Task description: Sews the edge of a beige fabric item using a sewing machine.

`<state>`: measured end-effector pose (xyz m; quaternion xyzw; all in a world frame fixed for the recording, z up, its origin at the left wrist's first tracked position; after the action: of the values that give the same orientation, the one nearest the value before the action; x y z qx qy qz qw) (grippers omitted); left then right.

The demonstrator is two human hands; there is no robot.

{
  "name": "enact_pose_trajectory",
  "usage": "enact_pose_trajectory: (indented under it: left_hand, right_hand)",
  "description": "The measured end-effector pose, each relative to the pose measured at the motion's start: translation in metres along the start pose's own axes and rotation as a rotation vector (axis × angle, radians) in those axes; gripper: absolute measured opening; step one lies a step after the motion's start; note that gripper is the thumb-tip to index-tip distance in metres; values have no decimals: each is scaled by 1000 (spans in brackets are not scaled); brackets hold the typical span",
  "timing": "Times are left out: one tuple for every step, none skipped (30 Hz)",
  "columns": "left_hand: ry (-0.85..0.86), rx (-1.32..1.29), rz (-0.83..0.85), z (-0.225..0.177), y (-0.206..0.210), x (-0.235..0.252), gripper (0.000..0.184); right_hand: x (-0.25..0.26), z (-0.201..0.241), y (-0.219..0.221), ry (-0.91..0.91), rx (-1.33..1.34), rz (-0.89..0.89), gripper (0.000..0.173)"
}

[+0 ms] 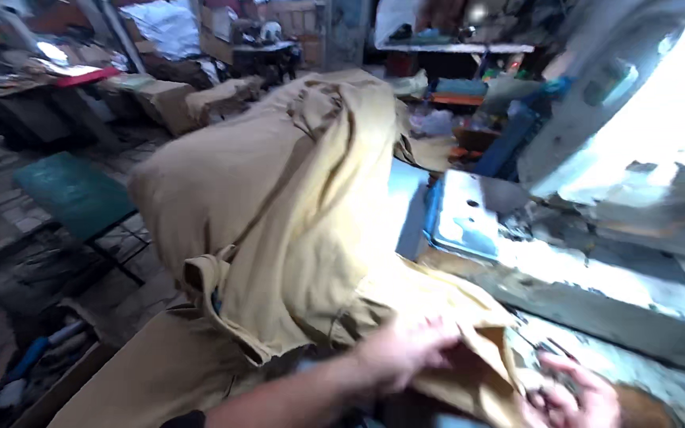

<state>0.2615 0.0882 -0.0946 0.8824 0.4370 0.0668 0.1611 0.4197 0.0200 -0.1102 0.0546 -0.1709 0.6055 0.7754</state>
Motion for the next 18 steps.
enact_pose_trajectory:
  left_hand:
    - [42, -206, -23, -18, -7, -1, 24]
    - [98, -331, -20, -34, -15, -4, 27]
    - [131, -370, -12, -43, -25, -10, 25]
    - [132, -374, -14, -43, -36, -19, 22]
    - [109, -376, -47, -34, -50, -30, 20]
    - [87, -379, -85, -25, -66, -41, 19]
    - [75, -395, -130, -18, -83, -51, 17]
    - [77, -416, -171, -15, -96, -58, 14]
    - [82, -413, -188, -14, -104, -64, 13]
    - [86, -350, -209, -16, -109, -67, 15]
    - [88, -282, -217, -20, -109, -69, 17]
    - [84, -227, -234, -23, -108, -69, 19]
    - [77, -189, -247, -27, -106, -68, 21]
    - [71, -161, -246, -30, -104, -67, 23]
    - [64, -142, -230, -33, -102, -66, 24]
    - [55, -144, -199, -35, -99, -65, 24]
    - [42, -176, -152, -36, -95, -63, 22]
    - [25, -256, -82, -35, -90, -62, 20]
  right_hand:
    - [1, -3, -5, -8, -95, -17, 51]
    - [-1, -12, -7, 35, -101, -27, 43]
    - [-4, -26, -6, 115, 24, -20, 29]
    - [-7, -38, 0, 218, 249, 35, 17]
    - [-10, -44, 10, 311, 509, 119, 11]
    - [-12, -45, 22, 375, 763, 199, 14]
    - [-11, -42, 32, 400, 981, 271, 17]
    - [-9, -38, 39, 403, 1127, 322, 18]
    - [-6, -33, 45, 399, 1200, 373, 18]
    - [-4, -30, 50, 391, 1190, 414, 16]
    - [-3, -30, 55, 378, 1114, 450, 16]
    - [-4, -31, 59, 360, 1016, 485, 15]
    - [-7, -33, 62, 351, 917, 502, 14]
    - [-11, -38, 64, 354, 836, 492, 13]
    - [-17, -44, 64, 358, 760, 467, 12]
    - [-23, -52, 62, 364, 695, 431, 12]
    - [-28, -59, 60, 373, 646, 384, 12]
    - [-32, -64, 57, 373, 600, 343, 12]
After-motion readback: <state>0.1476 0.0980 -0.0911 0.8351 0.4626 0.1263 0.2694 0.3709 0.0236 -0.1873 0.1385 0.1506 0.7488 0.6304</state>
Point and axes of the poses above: each hand's wrist, its own x-axis towards the middle knuckle, its own y-axis out of the palm, z = x × y, the point moved 9 cm from there along x, towards the middle knuckle, and after that the axes turned 4 degrees about z, right-handed, at the moved point
